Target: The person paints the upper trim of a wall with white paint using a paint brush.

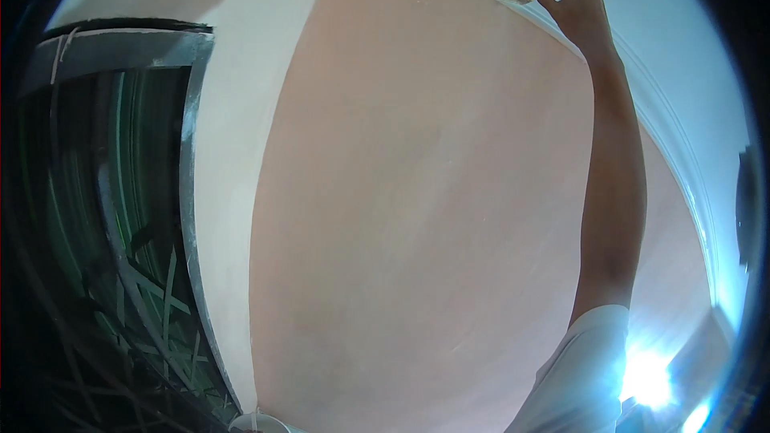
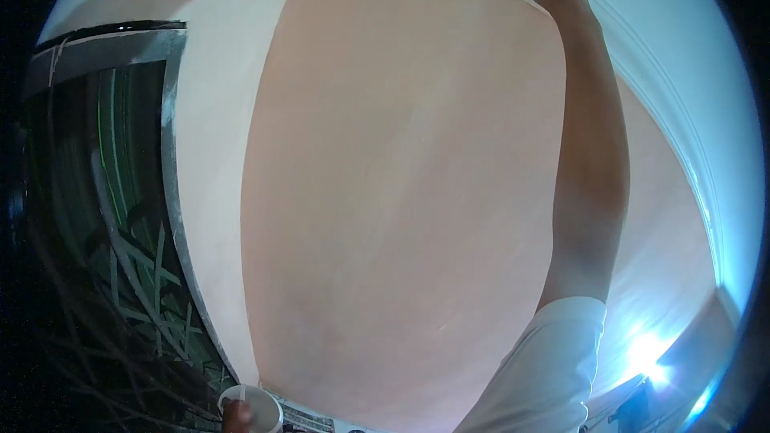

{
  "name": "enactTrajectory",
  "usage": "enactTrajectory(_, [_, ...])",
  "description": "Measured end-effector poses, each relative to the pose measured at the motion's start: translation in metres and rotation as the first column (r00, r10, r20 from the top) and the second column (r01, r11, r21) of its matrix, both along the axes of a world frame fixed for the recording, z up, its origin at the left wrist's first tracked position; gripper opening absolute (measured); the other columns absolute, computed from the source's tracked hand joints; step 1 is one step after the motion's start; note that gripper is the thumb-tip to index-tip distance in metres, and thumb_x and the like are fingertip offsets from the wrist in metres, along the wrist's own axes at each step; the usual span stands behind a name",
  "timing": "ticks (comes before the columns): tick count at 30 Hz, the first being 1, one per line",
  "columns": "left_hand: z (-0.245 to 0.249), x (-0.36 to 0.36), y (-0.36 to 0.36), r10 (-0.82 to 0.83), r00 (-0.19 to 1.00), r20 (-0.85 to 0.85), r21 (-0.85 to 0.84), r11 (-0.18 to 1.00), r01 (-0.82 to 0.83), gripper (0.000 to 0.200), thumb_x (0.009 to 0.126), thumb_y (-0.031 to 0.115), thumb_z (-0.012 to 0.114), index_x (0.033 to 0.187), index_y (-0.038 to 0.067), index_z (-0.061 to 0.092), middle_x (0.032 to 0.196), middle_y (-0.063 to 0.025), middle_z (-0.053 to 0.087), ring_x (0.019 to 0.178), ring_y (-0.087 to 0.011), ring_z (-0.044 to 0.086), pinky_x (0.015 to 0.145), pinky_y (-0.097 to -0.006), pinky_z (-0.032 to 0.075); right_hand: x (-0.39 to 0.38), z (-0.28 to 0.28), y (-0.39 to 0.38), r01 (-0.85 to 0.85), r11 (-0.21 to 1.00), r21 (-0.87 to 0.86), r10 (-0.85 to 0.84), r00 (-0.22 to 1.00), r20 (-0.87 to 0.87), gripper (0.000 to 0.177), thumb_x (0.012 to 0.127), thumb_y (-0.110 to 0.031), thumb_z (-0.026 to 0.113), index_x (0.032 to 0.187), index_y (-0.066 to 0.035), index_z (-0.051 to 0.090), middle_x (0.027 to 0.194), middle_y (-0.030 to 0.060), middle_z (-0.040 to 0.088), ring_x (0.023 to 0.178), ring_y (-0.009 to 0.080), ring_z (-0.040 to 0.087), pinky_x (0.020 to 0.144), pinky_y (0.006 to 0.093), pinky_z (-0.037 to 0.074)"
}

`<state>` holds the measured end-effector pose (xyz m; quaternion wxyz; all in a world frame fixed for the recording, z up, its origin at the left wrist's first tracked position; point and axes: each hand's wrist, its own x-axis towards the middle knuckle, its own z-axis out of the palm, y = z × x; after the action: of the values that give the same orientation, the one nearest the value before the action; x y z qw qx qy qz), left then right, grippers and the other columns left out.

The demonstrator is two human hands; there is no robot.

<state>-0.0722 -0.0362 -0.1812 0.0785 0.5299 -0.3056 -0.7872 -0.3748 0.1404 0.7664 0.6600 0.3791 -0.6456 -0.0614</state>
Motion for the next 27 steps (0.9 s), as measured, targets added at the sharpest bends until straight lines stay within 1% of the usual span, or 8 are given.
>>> enactTrajectory(2, [0.038,-0.007,0.01,0.024,0.996,0.09,-0.082,0.997,-0.017,0.049,0.088,0.014,0.058,0.133,0.014,0.039,0.084,-0.0085,0.052,0.051,-0.0193,0.044,0.04,-0.0293,0.034,0.0,0.0,0.018,0.015,1.0,-0.003,-0.015,1.0,-0.022,0.029,0.09,-0.035,0.064,0.1,-0.008,0.072,0.09,0.0121,0.072,0.087,0.0266,0.069,0.08,0.0357,0.052])
enactTrajectory(8, [0.031,0.0,0.012,0.078,0.996,-0.031,-0.106,0.991,-0.081,0.023,0.087,0.017,0.057,0.108,0.009,0.049,0.078,-0.0081,0.051,0.052,-0.0205,0.047,0.039,-0.0312,0.036,0.017,-0.014,0.064,0.141,0.986,-0.088,-0.146,0.988,-0.058,0.028,0.089,-0.034,0.064,0.098,-0.008,0.073,0.089,0.0132,0.072,0.085,0.0284,0.068,0.079,0.037,0.052])
enactTrajectory(11, [0.025,-0.002,0.003,-0.15,0.985,0.084,-0.091,0.983,0.157,0.013,0.087,0.018,0.058,0.093,0.006,0.054,0.071,-0.0078,0.05,0.049,-0.0206,0.047,0.039,-0.0326,0.037,0.03,-0.022,0.072,0.222,0.962,-0.157,-0.236,0.968,-0.081,0.028,0.088,-0.034,0.065,0.095,-0.008,0.073,0.087,0.0125,0.072,0.083,0.0285,0.068,0.077,0.0373,0.052])
enactTrajectory(17, [-0.022,0.007,-0.006,-0.171,0.984,-0.058,-0.137,0.977,0.162,0.021,0.088,0.019,0.058,0.103,0.004,0.057,0.077,-0.0105,0.054,0.056,-0.0215,0.051,0.043,-0.0344,0.042,0.043,-0.028,0.042,0.298,0.946,-0.125,-0.305,0.951,-0.048,0.024,0.088,-0.03,0.064,0.093,-0.007,0.072,0.08,0.0121,0.07,0.074,0.0289,0.067,0.074,0.0384,0.052])
enactTrajectory(20, [0.021,0.004,0.015,0.116,0.99,0.077,-0.16,0.982,-0.102,0.05,0.089,0.018,0.059,0.135,0.009,0.042,0.096,-0.0123,0.057,0.074,-0.0232,0.056,0.053,-0.0367,0.048,0.035,-0.023,0.013,0.286,0.955,-0.075,-0.292,0.953,-0.081,0.024,0.088,-0.03,0.064,0.094,-0.008,0.072,0.077,0.0123,0.069,0.072,0.0298,0.065,0.074,0.0391,0.052])
enactTrajectory(21, [0.02,0.006,0.014,0.096,0.993,0.072,-0.143,0.986,-0.085,0.056,0.09,0.018,0.059,0.14,0.012,0.034,0.1,-0.0122,0.057,0.078,-0.0236,0.055,0.056,-0.0372,0.049,0.028,-0.018,0.004,0.283,0.957,-0.061,-0.289,0.952,-0.106,0.025,0.088,-0.03,0.064,0.094,-0.008,0.072,0.077,0.0124,0.069,0.071,0.0302,0.065,0.074,0.0394,0.052])
enactTrajectory(23, [0.018,0.009,0.01,0.056,0.997,0.061,-0.106,0.993,-0.049,0.072,0.091,0.017,0.059,0.151,0.018,0.019,0.109,-0.0119,0.056,0.085,-0.0244,0.055,0.062,-0.0384,0.05,0.021,-0.01,-0.018,0.218,0.974,-0.063,-0.225,0.964,-0.141,0.026,0.088,-0.032,0.065,0.095,-0.008,0.073,0.08,0.0117,0.07,0.074,0.0294,0.066,0.076,0.0392,0.052])
enactTrajectory(27, [0.017,0.011,0.009,0.042,0.997,0.072,-0.118,0.993,-0.033,0.064,0.091,0.016,0.06,0.146,0.014,0.027,0.106,-0.0117,0.055,0.081,-0.024,0.054,0.058,-0.0366,0.049,0.046,-0.017,-0.04,-0.121,0.99,-0.074,0.121,0.993,-0.001,0.012,0.082,-0.018,0.072,0.084,-0.007,0.076,0.076,0.0115,0.072,0.062,0.0224,0.064,0.062,0.0355,0.052])
